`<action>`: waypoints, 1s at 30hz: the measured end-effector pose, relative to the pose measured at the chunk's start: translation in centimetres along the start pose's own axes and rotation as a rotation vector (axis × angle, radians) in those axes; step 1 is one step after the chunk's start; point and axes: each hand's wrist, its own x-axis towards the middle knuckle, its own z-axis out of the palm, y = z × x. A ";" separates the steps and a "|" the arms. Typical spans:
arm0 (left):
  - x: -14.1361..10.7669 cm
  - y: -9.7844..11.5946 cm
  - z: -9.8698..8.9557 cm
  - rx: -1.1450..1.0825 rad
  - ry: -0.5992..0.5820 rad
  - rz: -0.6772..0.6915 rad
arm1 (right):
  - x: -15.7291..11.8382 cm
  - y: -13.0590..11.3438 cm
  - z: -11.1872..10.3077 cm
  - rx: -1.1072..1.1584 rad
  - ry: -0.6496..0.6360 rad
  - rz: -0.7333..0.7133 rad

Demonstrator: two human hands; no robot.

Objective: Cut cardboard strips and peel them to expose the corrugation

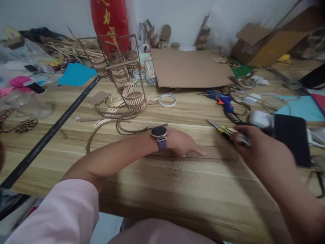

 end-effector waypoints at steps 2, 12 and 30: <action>-0.9 0.4 0.2 0.087 -0.002 0.029 | 2.4 -2.1 0.9 -0.088 -0.068 -0.094; -2.6 1.5 2.6 0.236 0.186 -0.087 | 5.4 -2.1 4.1 -0.033 -0.084 -0.222; -3.6 2.0 5.2 0.341 0.412 -0.236 | 3.7 5.1 3.3 0.083 -0.080 -0.084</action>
